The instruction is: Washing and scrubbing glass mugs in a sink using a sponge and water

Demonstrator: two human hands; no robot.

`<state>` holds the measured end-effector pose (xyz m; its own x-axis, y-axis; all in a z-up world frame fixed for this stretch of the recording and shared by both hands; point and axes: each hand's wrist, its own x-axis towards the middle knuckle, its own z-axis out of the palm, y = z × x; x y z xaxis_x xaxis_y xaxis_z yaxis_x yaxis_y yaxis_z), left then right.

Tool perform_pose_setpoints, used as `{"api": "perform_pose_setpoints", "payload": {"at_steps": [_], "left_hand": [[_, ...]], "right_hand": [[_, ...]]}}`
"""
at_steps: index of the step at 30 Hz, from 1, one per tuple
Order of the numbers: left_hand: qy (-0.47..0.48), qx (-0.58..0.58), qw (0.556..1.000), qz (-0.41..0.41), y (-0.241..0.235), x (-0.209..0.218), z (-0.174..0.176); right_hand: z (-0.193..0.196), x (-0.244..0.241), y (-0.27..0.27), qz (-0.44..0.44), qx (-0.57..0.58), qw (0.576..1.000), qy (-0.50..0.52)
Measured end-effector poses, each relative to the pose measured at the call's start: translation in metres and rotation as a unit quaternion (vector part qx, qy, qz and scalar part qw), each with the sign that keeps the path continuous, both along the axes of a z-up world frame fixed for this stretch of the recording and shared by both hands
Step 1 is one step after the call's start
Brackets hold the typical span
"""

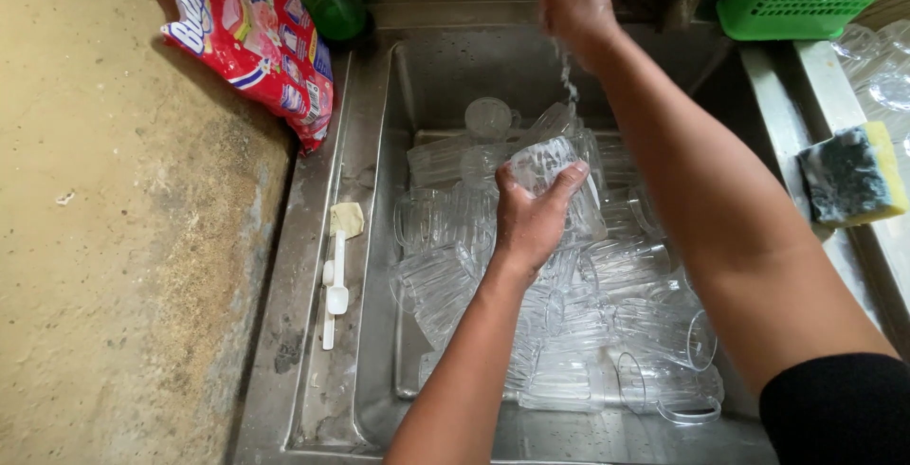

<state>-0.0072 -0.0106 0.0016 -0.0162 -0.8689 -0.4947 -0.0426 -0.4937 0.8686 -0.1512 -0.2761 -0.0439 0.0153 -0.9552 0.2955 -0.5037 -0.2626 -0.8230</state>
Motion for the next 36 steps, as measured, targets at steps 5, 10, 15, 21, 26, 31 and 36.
{"api": "perform_pose_setpoints", "payload": {"at_steps": [5,10,15,21,26,31,36], "left_hand": [[0.005,0.004,1.0,0.001,-0.001,0.002,0.003],[0.01,0.002,1.0,-0.005,-0.002,0.003,0.0],[0.003,-0.005,1.0,-0.003,-0.002,0.002,0.0],[-0.003,-0.015,1.0,0.017,-0.006,-0.002,-0.007],[-0.003,-0.021,0.999,0.043,-0.01,0.001,-0.014],[0.033,-0.026,0.996,0.084,-0.01,0.009,-0.01],[0.013,-0.135,0.985,0.105,-0.022,0.011,-0.027]], "right_hand": [[0.019,0.009,0.0,0.074,0.243,0.874,-0.414],[0.003,0.007,-0.029,0.095,0.253,0.877,-0.398],[-0.014,-0.01,-0.045,0.066,0.225,0.898,-0.371],[-0.016,-0.017,-0.012,0.014,0.047,0.995,0.082],[-0.016,-0.041,0.027,0.002,0.006,0.977,0.212],[-0.027,-0.063,0.102,0.162,0.079,0.935,0.306],[-0.012,-0.095,0.217,0.293,0.125,0.885,0.338]]}}
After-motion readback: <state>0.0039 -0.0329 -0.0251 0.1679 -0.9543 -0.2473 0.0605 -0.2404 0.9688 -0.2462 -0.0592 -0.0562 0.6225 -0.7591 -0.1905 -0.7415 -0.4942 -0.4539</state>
